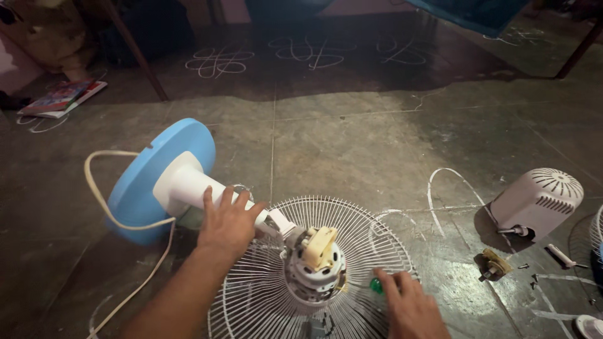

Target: The person disassembles a small electric fan by removing the front grille and motor housing, then uses a screwdriver to adjust internal components. They reattach the motor housing and continue tightening screws on the fan assembly.

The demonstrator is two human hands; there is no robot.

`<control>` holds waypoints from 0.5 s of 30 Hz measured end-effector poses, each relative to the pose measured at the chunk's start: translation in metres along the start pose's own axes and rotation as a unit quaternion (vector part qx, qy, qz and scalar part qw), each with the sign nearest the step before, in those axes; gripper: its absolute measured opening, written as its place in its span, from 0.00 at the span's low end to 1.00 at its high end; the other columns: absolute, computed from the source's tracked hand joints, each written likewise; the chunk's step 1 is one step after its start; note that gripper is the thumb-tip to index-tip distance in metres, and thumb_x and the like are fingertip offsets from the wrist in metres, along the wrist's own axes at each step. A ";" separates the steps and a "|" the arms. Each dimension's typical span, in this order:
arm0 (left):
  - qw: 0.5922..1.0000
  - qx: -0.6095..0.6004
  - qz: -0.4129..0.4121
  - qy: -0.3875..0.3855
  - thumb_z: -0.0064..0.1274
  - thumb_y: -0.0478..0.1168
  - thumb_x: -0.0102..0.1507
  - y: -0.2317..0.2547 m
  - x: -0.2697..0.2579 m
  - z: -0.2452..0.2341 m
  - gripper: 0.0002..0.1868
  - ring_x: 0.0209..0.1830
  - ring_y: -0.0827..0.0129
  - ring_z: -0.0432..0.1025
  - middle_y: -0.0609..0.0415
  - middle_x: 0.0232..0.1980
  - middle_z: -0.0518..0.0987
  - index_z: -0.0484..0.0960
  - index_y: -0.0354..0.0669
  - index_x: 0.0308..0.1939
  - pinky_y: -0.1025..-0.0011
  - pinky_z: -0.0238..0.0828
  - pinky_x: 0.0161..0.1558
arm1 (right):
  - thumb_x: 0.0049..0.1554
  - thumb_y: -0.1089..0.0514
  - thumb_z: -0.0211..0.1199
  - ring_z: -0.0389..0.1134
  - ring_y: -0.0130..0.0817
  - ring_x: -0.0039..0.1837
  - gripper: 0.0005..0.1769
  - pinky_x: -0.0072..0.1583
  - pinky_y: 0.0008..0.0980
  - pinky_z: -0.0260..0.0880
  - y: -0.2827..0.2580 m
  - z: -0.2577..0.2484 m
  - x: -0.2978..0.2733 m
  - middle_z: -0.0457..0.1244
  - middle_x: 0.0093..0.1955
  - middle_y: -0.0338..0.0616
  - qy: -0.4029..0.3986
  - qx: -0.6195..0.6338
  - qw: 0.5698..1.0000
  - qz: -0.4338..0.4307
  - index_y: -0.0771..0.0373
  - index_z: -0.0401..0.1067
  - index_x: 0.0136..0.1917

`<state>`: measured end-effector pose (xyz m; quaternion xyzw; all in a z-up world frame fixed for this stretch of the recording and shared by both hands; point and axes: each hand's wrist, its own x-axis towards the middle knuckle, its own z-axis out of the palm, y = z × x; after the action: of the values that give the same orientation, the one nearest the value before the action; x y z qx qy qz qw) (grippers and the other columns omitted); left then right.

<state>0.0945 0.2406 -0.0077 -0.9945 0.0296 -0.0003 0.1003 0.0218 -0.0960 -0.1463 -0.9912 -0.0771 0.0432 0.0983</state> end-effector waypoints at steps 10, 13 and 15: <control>0.996 0.009 0.030 -0.083 0.59 0.60 0.60 0.001 -0.002 -0.015 0.36 0.81 0.57 0.46 0.57 0.75 0.63 0.65 0.71 0.72 0.36 0.25 0.76 | 0.27 0.25 0.87 0.48 0.42 0.78 0.83 0.77 0.52 0.51 0.002 -0.111 0.023 0.47 0.74 0.41 -0.198 -0.016 0.980 -0.021 0.42 0.39 0.81; 0.992 -0.003 0.036 -0.118 0.55 0.61 0.62 0.004 -0.007 -0.019 0.36 0.81 0.57 0.45 0.57 0.76 0.61 0.64 0.71 0.73 0.33 0.18 0.75 | 0.25 0.26 0.84 0.49 0.42 0.80 0.81 0.79 0.52 0.51 0.005 -0.125 0.030 0.48 0.76 0.37 -0.274 -0.037 0.961 0.009 0.37 0.38 0.80; 0.991 -0.014 0.039 -0.125 0.56 0.60 0.61 0.007 -0.013 -0.022 0.36 0.81 0.58 0.44 0.58 0.76 0.60 0.64 0.71 0.73 0.33 0.16 0.75 | 0.25 0.25 0.84 0.48 0.44 0.80 0.83 0.79 0.55 0.50 0.008 -0.131 0.032 0.46 0.78 0.38 -0.277 -0.069 0.958 0.001 0.36 0.37 0.81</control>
<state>0.0808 0.2303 0.0123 -0.9862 0.0555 0.1283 0.0889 0.0678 -0.1233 -0.0219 -0.9448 -0.1034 0.3108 0.0045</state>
